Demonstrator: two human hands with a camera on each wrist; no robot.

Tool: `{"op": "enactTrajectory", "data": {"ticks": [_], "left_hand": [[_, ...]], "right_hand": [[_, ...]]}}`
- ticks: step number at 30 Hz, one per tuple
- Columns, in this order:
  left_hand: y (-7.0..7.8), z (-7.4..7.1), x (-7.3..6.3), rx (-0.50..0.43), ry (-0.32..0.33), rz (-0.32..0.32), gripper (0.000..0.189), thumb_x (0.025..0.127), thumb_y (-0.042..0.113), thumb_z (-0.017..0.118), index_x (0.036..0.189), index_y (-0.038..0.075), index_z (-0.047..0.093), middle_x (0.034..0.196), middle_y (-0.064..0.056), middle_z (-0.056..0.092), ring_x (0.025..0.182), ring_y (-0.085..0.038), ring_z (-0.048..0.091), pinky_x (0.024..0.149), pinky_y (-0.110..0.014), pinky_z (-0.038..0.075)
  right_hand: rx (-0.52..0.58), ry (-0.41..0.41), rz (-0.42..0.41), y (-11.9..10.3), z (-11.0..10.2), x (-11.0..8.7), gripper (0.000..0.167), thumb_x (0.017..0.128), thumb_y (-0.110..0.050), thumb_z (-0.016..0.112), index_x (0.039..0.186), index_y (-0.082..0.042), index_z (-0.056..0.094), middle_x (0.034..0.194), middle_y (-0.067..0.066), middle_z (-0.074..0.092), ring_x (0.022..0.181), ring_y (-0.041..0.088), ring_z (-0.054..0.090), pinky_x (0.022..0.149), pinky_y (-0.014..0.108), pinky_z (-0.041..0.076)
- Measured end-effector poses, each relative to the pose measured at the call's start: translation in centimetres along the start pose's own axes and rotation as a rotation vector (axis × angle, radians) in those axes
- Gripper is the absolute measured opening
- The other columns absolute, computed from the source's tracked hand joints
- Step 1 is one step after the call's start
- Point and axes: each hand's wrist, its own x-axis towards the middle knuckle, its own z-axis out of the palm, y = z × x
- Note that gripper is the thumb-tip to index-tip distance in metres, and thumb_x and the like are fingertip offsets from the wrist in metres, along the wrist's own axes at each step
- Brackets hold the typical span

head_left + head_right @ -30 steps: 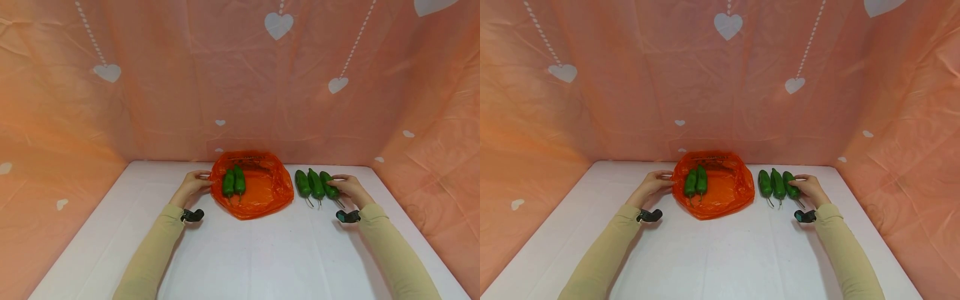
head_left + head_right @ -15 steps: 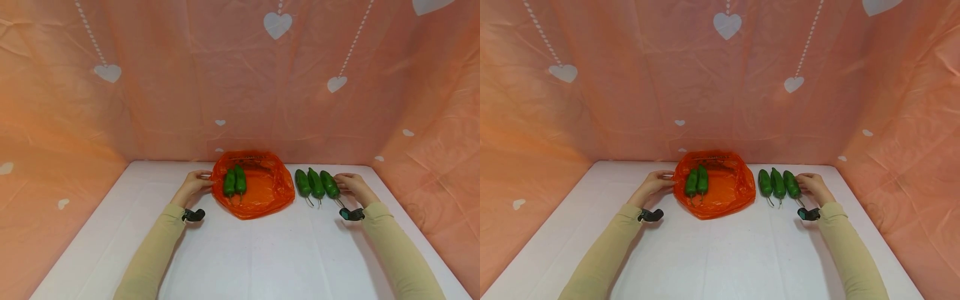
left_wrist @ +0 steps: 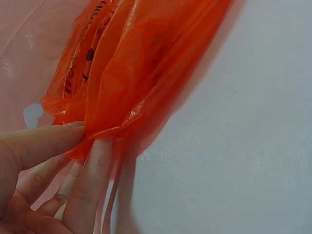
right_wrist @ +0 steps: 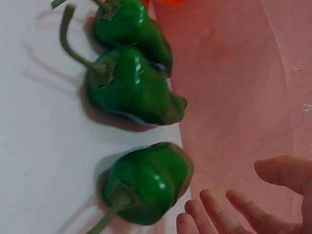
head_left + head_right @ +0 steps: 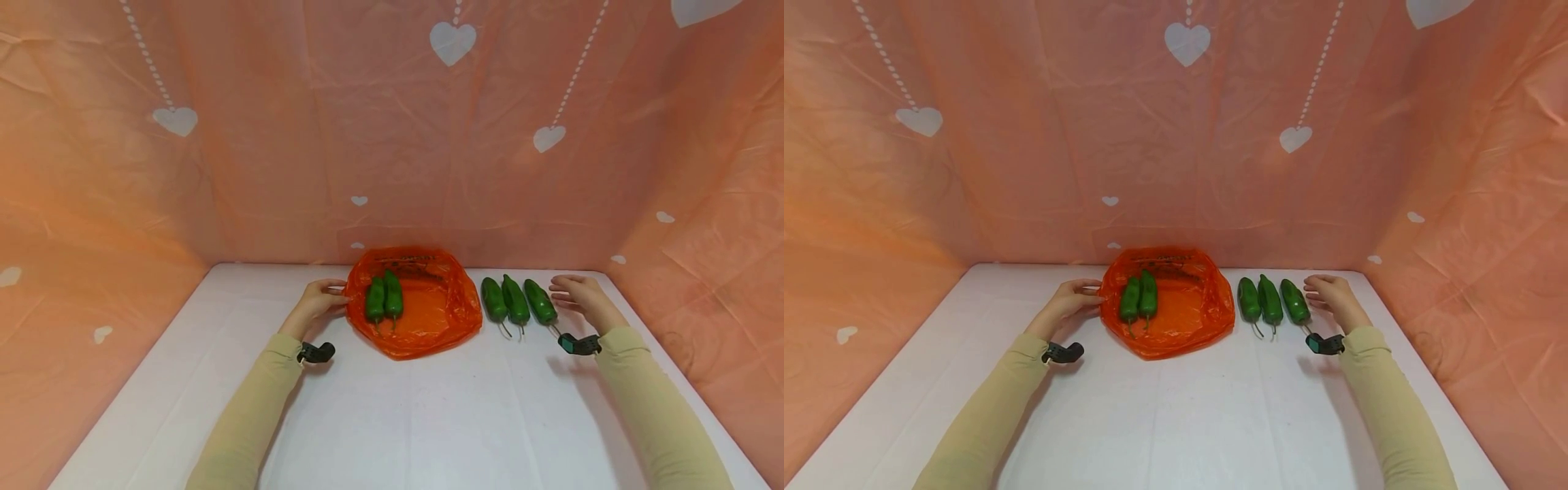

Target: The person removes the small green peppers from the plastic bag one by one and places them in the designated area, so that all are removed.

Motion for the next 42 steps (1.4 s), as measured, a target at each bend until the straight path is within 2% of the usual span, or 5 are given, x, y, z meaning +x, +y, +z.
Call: {"op": "enactTrajectory", "data": {"ticks": [7, 15, 20, 27, 42], "left_hand": [[0.0, 0.1, 0.1, -0.039, -0.001, 0.019, 0.047, 0.084, -0.010, 0.065, 0.128, -0.011, 0.049, 0.101, -0.019, 0.062, 0.069, -0.015, 0.066, 0.069, -0.031, 0.058], [0.1, 0.0, -0.1, -0.010, 0.005, 0.008, 0.048, 0.085, -0.007, 0.065, 0.130, -0.009, 0.049, 0.109, -0.024, 0.060, 0.072, -0.015, 0.066, 0.072, -0.032, 0.058], [0.1, 0.0, -0.1, -0.005, 0.001, 0.010, 0.048, 0.085, -0.007, 0.065, 0.130, -0.009, 0.049, 0.111, -0.025, 0.059, 0.073, -0.015, 0.065, 0.072, -0.032, 0.058], [0.0, 0.0, 0.0, 0.020, -0.003, 0.016, 0.047, 0.086, -0.005, 0.066, 0.130, -0.009, 0.049, 0.112, -0.025, 0.059, 0.075, -0.016, 0.065, 0.075, -0.034, 0.058], [0.1, -0.1, -0.1, 0.012, 0.001, 0.001, 0.047, 0.086, -0.005, 0.065, 0.131, -0.007, 0.049, 0.110, -0.024, 0.060, 0.074, -0.017, 0.066, 0.073, -0.033, 0.058]], "right_hand": [[0.008, -0.012, -0.066, -0.9, 0.0, 0.0, 0.073, 0.102, -0.041, 0.037, 0.145, 0.014, 0.016, 0.145, 0.036, 0.025, 0.132, 0.046, 0.031, 0.107, 0.046, 0.034], [0.027, -0.071, -0.147, -2.6, 0.7, -0.5, 0.066, 0.104, -0.038, 0.037, 0.146, 0.010, 0.022, 0.145, 0.032, 0.029, 0.132, 0.043, 0.033, 0.110, 0.047, 0.030], [0.085, -0.080, -0.133, -4.1, 2.3, 0.1, 0.064, 0.104, -0.035, 0.039, 0.146, 0.009, 0.023, 0.147, 0.029, 0.028, 0.129, 0.035, 0.041, 0.107, 0.040, 0.036], [0.163, -0.141, -0.145, -5.6, 5.0, 0.8, 0.061, 0.104, -0.031, 0.039, 0.147, 0.009, 0.021, 0.148, 0.030, 0.024, 0.132, 0.046, 0.031, 0.109, 0.047, 0.029], [0.244, -0.256, -0.194, -8.4, 9.8, 2.0, 0.055, 0.102, -0.021, 0.045, 0.145, 0.009, 0.027, 0.143, 0.031, 0.034, 0.129, 0.046, 0.037, 0.108, 0.054, 0.030]]}}
